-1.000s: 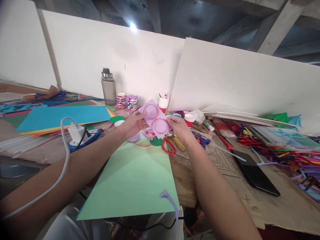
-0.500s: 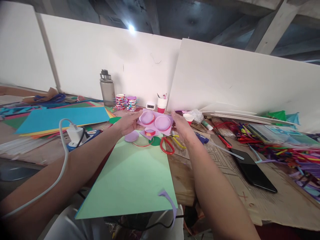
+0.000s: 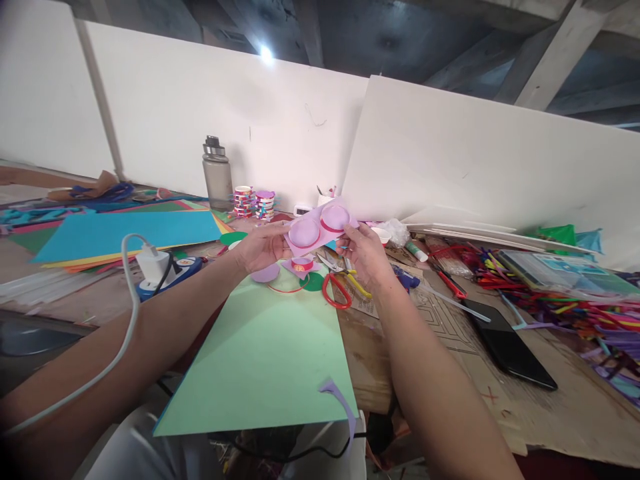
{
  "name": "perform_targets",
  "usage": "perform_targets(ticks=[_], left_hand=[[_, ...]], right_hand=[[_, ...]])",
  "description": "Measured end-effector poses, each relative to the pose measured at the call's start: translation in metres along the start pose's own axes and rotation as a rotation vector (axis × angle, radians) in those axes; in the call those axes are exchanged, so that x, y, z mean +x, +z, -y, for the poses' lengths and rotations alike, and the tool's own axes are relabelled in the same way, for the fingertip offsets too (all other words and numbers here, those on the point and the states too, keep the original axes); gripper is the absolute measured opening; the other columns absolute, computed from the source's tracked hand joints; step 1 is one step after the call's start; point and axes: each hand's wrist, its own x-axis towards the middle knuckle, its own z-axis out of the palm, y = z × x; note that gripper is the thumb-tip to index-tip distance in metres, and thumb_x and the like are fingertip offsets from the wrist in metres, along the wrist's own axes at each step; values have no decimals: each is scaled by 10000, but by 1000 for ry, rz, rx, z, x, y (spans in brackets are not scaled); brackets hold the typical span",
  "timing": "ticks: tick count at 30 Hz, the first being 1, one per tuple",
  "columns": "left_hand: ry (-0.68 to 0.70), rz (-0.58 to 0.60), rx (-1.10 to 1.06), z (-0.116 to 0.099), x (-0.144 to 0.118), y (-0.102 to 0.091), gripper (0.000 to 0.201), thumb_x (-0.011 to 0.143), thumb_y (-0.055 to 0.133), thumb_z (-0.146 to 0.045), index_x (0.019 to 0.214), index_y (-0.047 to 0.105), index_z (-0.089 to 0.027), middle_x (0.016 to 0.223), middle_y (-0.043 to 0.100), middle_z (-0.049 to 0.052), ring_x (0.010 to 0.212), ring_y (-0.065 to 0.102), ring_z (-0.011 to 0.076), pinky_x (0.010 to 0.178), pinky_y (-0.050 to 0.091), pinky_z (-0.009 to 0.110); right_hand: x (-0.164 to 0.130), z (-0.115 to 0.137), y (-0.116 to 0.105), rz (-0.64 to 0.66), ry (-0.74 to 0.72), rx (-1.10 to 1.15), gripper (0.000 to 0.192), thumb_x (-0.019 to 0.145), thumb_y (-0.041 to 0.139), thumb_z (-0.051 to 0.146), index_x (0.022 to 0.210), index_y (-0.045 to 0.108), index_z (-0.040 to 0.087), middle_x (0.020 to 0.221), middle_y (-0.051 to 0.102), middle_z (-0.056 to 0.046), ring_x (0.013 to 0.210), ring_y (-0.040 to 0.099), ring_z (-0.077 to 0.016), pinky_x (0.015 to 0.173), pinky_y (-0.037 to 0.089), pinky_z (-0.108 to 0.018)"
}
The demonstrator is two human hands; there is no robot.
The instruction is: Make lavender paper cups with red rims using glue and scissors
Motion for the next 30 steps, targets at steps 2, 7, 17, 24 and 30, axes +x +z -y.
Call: perform_targets(ticks=[2, 7, 17, 24, 30], left_hand=[[-33, 66, 30, 0, -1, -1, 182, 855, 697, -233, 1005, 697, -129, 887, 774, 99, 769, 759, 226, 761, 652, 386], [-99, 145, 121, 7, -2, 2, 441, 930, 643, -495, 1203, 661, -149, 947, 783, 143, 782, 773, 309, 667, 643, 448], [-209, 146, 116, 11, -5, 15, 481, 1045, 417, -392, 1378, 564, -78, 1024, 780, 215, 874, 780, 324, 744, 649, 483], [-193, 56, 29, 22, -3, 20, 419, 1024, 487, -299, 1356, 588, -65, 1050, 774, 208, 848, 780, 309, 721, 655, 455], [-187, -59, -24, 27, -2, 21, 393, 1025, 498, -326, 1323, 597, -90, 1082, 768, 197, 889, 769, 314, 815, 634, 582]], right_hand=[[1, 0, -1, -16, 23, 11, 340, 681, 846, 381, 806, 575, 218, 656, 600, 41, 582, 574, -98, 545, 502, -214], [0, -2, 2, 0, 37, -16, 293, 657, 804, 343, 811, 600, 201, 612, 577, 42, 561, 522, -99, 516, 462, -216], [0, -3, 6, -54, 15, -119, 284, 637, 779, 356, 768, 574, 210, 614, 561, 53, 558, 505, -103, 519, 447, -237], [7, -17, 0, -167, -91, -284, 387, 700, 736, 381, 1017, 572, 232, 808, 591, 32, 690, 557, -140, 610, 489, -271], [-1, -22, 0, -56, -584, -721, 200, 842, 649, 342, 994, 704, 224, 892, 581, -16, 800, 542, -176, 804, 498, -361]])
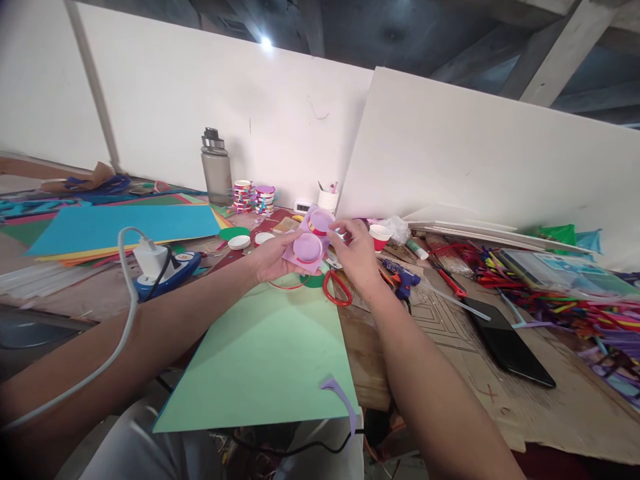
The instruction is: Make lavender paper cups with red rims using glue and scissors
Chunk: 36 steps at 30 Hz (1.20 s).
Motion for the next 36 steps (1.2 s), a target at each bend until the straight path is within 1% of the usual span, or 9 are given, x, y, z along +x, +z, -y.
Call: perform_targets(ticks=[2, 4, 10, 14, 20, 25, 28, 33, 36], left_hand=[[-6, 4, -16, 0, -1, 1, 364, 1027, 499, -337, 1282, 616, -105, 1072, 769, 180, 903, 766, 310, 862, 611, 629], [-8, 27, -28, 0, -2, 1, 332, 1031, 494, -345, 1220, 638, -114, 1051, 771, 164, 905, 764, 300, 898, 594, 646], [-26, 94, -43, 3, 0, -1, 331, 1034, 487, -380, 1167, 644, -121, 1052, 762, 165, 955, 759, 299, 954, 569, 640], [-21, 102, -22, 5, 1, -3, 334, 1029, 496, -390, 1161, 653, -126, 1033, 760, 155, 895, 756, 270, 940, 582, 612], [-9, 18, 26, 6, -2, 1, 246, 993, 564, -330, 1072, 671, -122, 901, 743, 114, 746, 721, 234, 831, 629, 575], [37, 5, 68, 3, -5, 4, 272, 984, 582, -345, 1108, 681, -124, 966, 746, 135, 796, 734, 256, 779, 650, 537], [60, -2, 89, 2, -7, 5, 284, 971, 607, -350, 1124, 690, -126, 997, 748, 147, 819, 741, 270, 772, 654, 530], [57, -5, 89, 3, -6, 4, 283, 967, 614, -346, 1106, 707, -117, 987, 748, 153, 791, 738, 271, 757, 651, 529], [53, -5, 82, 2, -4, 2, 290, 979, 590, -348, 1098, 708, -111, 953, 747, 146, 764, 733, 261, 771, 646, 523]], right_hand=[[-4, 3, 3, 89, -71, -45, 184, 868, 643, 339, 970, 740, 222, 923, 592, -43, 864, 561, -206, 858, 502, -400], [-7, 4, 6, 157, -79, -66, 197, 881, 648, 337, 1001, 755, 223, 958, 598, -64, 940, 575, -238, 904, 505, -435], [-7, 7, 6, 233, -81, -139, 202, 910, 627, 280, 1049, 762, 224, 983, 616, -80, 1002, 585, -261, 949, 498, -452], [-7, 7, 6, 224, -94, -203, 188, 914, 610, 226, 1010, 772, 221, 962, 618, -82, 1006, 576, -263, 968, 475, -446], [-9, 4, 11, 183, -88, -279, 234, 909, 581, 175, 1038, 774, 208, 1016, 603, -113, 1045, 541, -289, 976, 460, -462], [-12, 8, 13, 149, -143, -401, 306, 938, 557, 211, 1150, 777, 213, 1015, 558, -126, 1043, 491, -308, 971, 444, -487], [-13, 9, 14, 142, -139, -451, 316, 936, 560, 222, 1159, 783, 236, 1021, 547, -127, 1044, 466, -323, 959, 428, -512], [-14, 8, 15, 131, -156, -426, 280, 916, 578, 220, 1105, 779, 261, 1016, 539, -118, 1047, 458, -327, 960, 415, -526], [-14, 12, 12, 116, -179, -397, 289, 916, 593, 238, 1161, 744, 269, 1053, 559, -108, 1074, 477, -318, 996, 411, -516]])
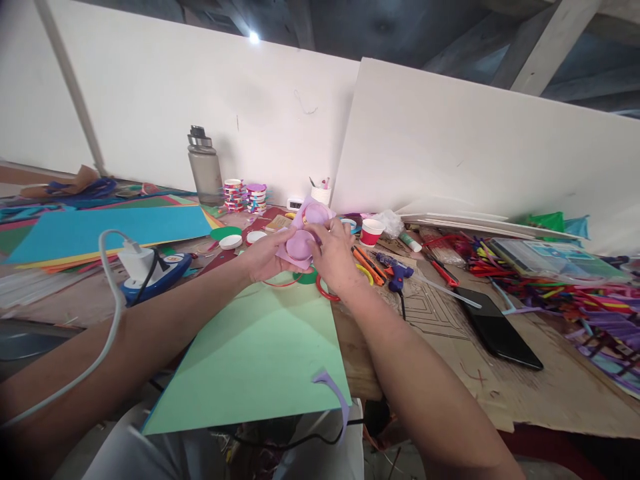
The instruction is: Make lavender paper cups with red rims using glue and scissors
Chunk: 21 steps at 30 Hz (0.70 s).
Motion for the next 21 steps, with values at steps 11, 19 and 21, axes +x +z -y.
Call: perform_targets(ticks=[11, 19, 21], left_hand=[[-4, -154, -58, -6, 5, -8, 362, 985, 558, -388, 1216, 627, -119, 991, 736, 174, 868, 734, 304, 724, 650, 507], [18, -233, -146, -7, 7, -8, 341, 936, 639, -336, 1239, 587, -187, 986, 724, 105, 826, 725, 283, 768, 640, 583], [11, -244, -153, -7, 7, -8, 321, 928, 651, -338, 1209, 598, -192, 976, 725, 102, 827, 726, 278, 759, 646, 559]], right_hand=[[9, -27, -35, 23, 280, 11, 288, 894, 566, 258, 1156, 650, 171, 987, 674, -86, 855, 614, -221, 842, 499, -372], [-38, -112, -89, 190, 822, -245, 200, 716, 792, 284, 684, 600, 238, 809, 697, -130, 986, 677, -351, 833, 497, -434], [-47, -119, -87, 180, 854, -191, 203, 650, 809, 255, 653, 607, 241, 698, 668, -78, 866, 686, -325, 770, 520, -418]])
